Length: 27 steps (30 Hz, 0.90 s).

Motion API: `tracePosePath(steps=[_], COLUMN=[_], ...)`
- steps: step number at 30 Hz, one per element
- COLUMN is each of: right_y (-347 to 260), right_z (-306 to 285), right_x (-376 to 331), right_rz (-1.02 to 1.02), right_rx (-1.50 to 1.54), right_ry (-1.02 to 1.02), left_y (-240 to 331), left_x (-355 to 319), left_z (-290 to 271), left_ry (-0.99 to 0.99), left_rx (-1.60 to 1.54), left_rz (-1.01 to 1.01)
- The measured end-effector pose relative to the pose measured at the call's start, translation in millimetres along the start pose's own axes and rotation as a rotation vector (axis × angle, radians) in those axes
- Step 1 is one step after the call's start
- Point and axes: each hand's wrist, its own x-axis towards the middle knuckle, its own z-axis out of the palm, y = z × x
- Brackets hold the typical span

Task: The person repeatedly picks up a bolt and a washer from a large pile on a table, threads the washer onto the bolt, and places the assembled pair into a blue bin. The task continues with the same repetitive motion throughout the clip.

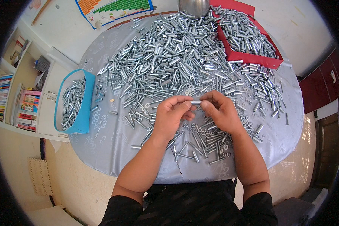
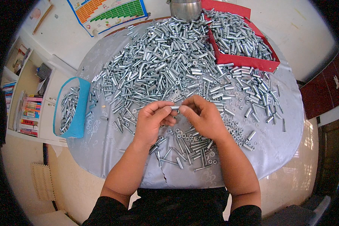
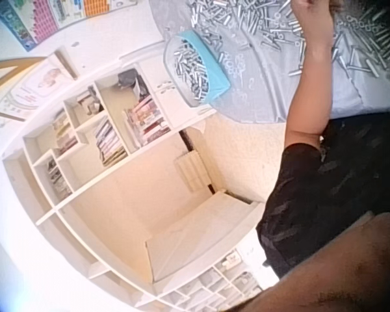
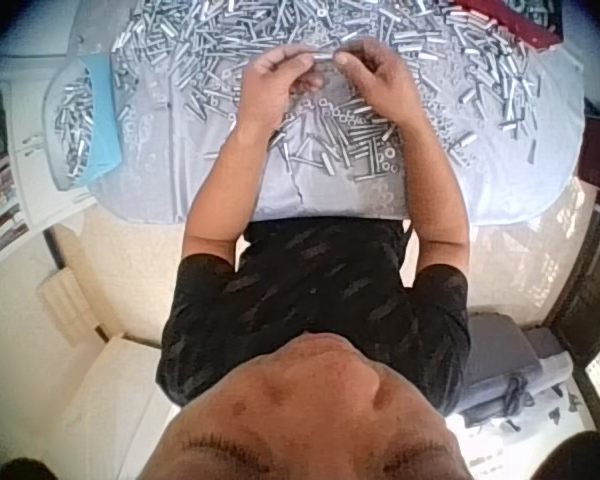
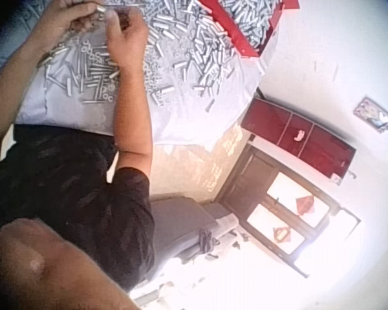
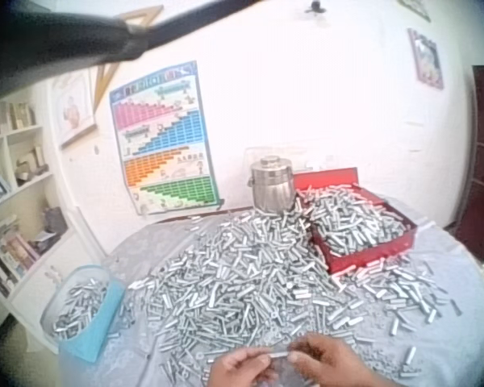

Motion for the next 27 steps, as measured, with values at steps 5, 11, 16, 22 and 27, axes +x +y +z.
tracePosePath(steps=[5,11,16,22,27], right_y=[-2.5,-3.5,3.4,-2.1,2.8], right_z=[-7.5,-6.8,-3.0,-7.8,-7.2], right_x=[2.3,1.8,1.3,1.5,1.5], right_rz=[0.091,0.037,-0.057,0.056,-0.003], right_rx=[-0.176,-0.180,-0.118,-0.193,-0.232], right_ry=[-0.062,-0.067,-0.010,-0.061,-0.083], left_y=[0.4,-0.3,-0.8,-0.3,-1.7], left_x=[-0.5,0.2,0.3,-0.3,1.2], left_z=[0.3,-0.6,0.1,0.5,-1.4], left_ry=[0.005,0.003,0.001,-0.008,0.001], left_rx=[0.008,-0.008,-0.009,-0.006,-0.008], left_rz=[-0.001,-0.004,0.000,-0.006,-0.003])
